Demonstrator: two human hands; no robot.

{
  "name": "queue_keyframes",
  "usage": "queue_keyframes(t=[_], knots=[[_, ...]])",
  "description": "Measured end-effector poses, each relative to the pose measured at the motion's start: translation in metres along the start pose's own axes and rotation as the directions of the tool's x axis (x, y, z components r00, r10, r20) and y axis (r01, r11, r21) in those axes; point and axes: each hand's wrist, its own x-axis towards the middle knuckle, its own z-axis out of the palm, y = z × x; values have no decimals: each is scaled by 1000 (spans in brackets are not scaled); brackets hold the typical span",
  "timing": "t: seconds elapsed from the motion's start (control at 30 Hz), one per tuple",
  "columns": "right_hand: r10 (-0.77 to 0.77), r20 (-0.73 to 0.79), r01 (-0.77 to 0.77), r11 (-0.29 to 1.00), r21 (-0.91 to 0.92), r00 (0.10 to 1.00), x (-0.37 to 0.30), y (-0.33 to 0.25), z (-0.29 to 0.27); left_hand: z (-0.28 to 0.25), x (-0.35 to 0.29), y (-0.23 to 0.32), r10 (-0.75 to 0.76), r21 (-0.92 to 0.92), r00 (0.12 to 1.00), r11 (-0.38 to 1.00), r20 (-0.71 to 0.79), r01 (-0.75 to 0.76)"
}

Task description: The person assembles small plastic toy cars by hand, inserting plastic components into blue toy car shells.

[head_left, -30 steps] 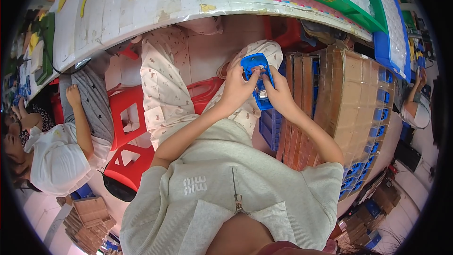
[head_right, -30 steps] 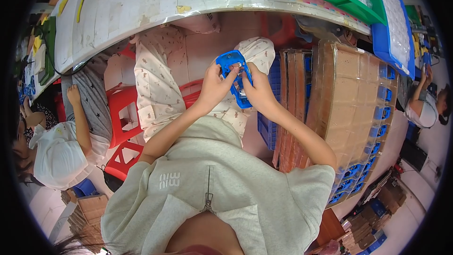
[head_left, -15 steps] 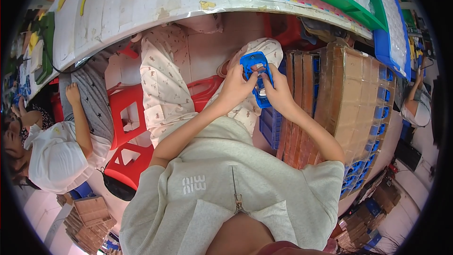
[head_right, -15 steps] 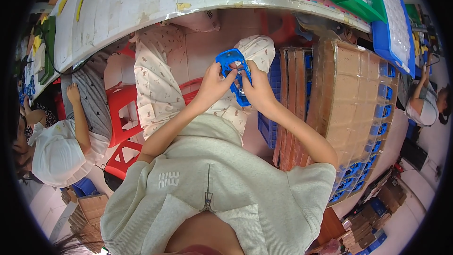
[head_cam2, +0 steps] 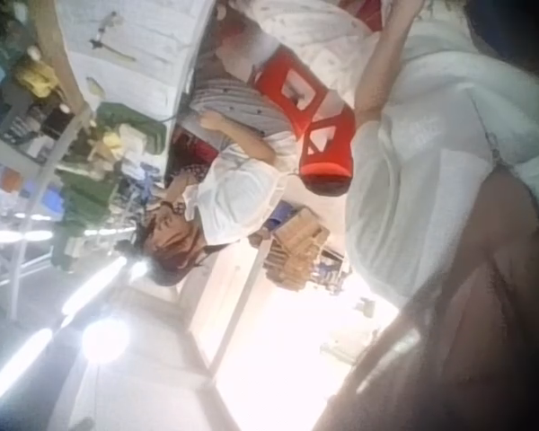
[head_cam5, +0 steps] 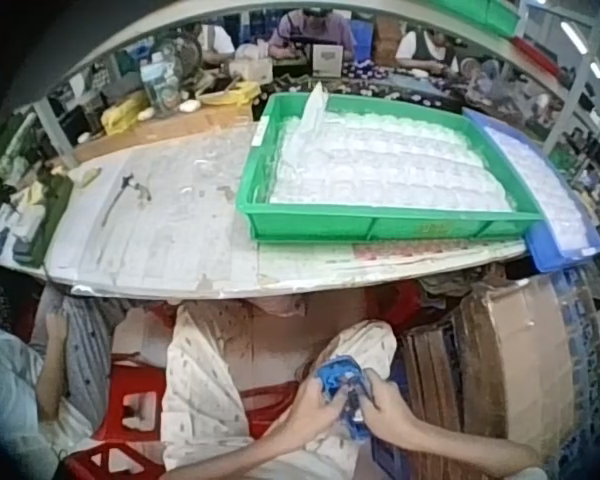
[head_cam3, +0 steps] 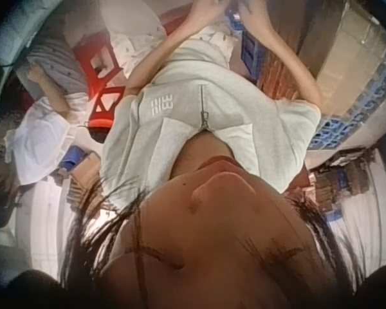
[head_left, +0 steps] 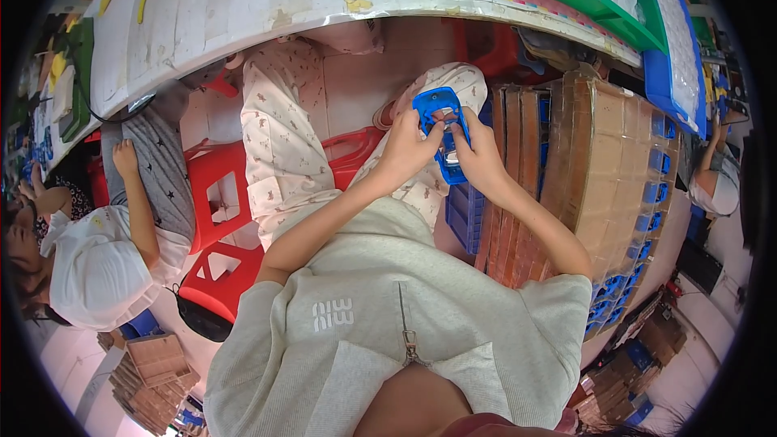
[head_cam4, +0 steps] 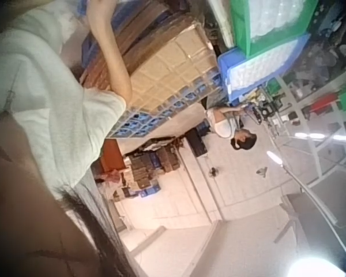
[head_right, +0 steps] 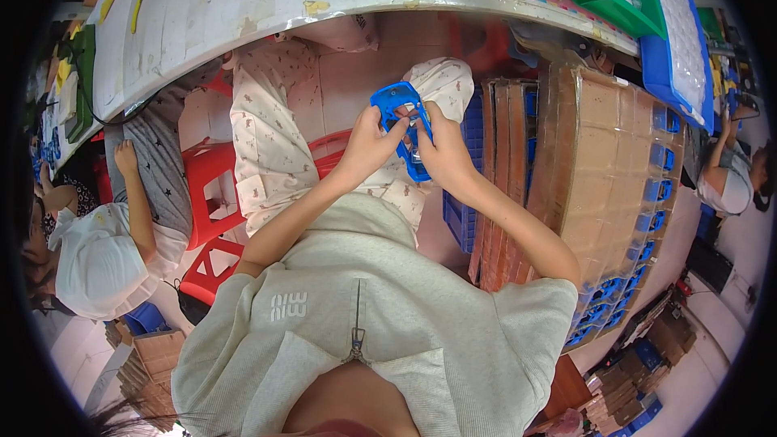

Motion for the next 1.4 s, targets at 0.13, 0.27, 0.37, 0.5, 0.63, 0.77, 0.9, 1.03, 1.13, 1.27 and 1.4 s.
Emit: queue_keyframes(t=[0.13, 0.27, 0.37, 0.5, 0.63, 0.77, 0.9, 1.03, 1.13, 1.27, 1.4], knots=[[40, 10, -40, 999, -6, 999, 0, -3, -1, -1, -1, 2, -15, 65, 1000, 998, 10, 15], [48, 8, -48, 997, -66, 999, 0, -1, -2, 0, 0, -11, 27, 70, 1000, 997, -12, -26], [88, 13, -86, 991, -98, 996, -2, -3, -3, 0, -1, -4, 53, 134, 998, 990, -21, -50], [93, 16, -91, 993, -80, 996, -2, -4, -3, 1, -1, 6, -27, 35, 1000, 999, -13, 27], [85, 21, -83, 995, -52, 996, -2, -7, -3, 0, 1, 0, 1, 22, 1000, 1000, 8, -1], [84, 52, -90, 989, 115, 995, 2, 0, 0, -3, 8, -8, 51, -35, 998, 998, -24, -52], [170, 140, -213, 884, 415, 975, 2, -2, 1, -11, 13, -6, -13, -84, 1000, 996, -13, 12], [204, 123, -238, 846, 478, 971, 1, 0, 0, -12, 8, 9, -144, -26, 986, 989, 82, 146], [210, 126, -244, 873, 422, 969, 1, 1, -1, -8, 7, 7, -126, -243, 989, 960, 78, 141], [208, 133, -245, 871, 426, 969, 0, 3, 1, -8, 7, 10, -192, -248, 977, 946, 97, 210], [191, 115, -221, 893, 391, 975, -1, -7, 2, -6, 3, 8, -193, -286, 980, 938, 39, 196]])
